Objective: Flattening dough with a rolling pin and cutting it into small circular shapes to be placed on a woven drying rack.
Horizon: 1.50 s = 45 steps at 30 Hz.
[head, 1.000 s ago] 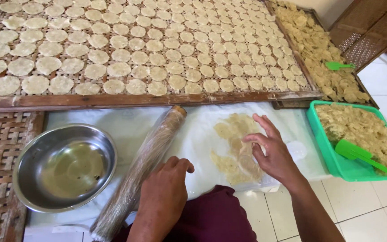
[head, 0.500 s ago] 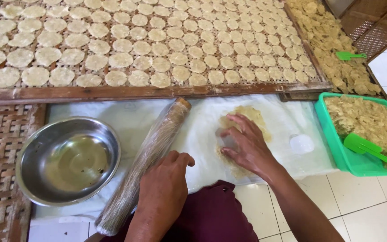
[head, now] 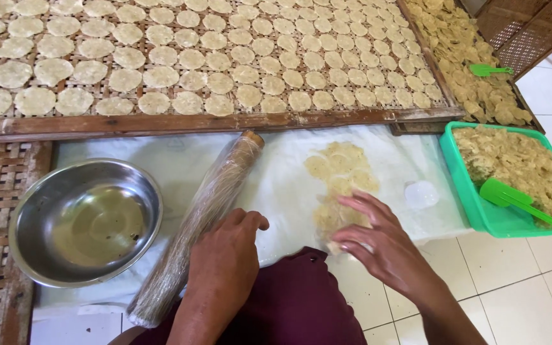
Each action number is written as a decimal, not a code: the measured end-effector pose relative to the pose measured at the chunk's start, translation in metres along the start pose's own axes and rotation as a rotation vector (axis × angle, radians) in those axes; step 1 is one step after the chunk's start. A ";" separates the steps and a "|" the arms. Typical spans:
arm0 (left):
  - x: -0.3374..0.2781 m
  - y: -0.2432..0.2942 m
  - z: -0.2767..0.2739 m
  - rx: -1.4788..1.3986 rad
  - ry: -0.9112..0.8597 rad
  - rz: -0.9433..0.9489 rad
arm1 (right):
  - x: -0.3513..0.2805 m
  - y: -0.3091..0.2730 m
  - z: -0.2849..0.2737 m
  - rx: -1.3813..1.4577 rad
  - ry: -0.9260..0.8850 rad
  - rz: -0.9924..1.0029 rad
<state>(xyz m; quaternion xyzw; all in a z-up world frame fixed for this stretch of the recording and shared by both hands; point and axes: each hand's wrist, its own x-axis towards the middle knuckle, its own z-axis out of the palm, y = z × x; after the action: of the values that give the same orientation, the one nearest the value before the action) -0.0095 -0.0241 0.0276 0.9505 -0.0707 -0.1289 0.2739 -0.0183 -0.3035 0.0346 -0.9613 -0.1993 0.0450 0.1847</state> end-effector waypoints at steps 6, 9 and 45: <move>0.001 0.011 -0.012 0.022 -0.118 -0.085 | -0.037 0.022 -0.002 0.065 0.111 0.282; 0.002 0.012 -0.010 0.023 -0.144 -0.077 | -0.038 0.041 0.018 -0.001 0.115 0.349; 0.004 0.017 -0.009 0.047 -0.193 -0.140 | -0.095 0.084 0.021 0.573 0.500 0.816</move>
<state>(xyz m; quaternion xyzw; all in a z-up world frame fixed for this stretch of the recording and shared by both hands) -0.0042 -0.0350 0.0434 0.9424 -0.0329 -0.2370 0.2338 -0.0776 -0.4059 -0.0150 -0.8532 0.2593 -0.0642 0.4480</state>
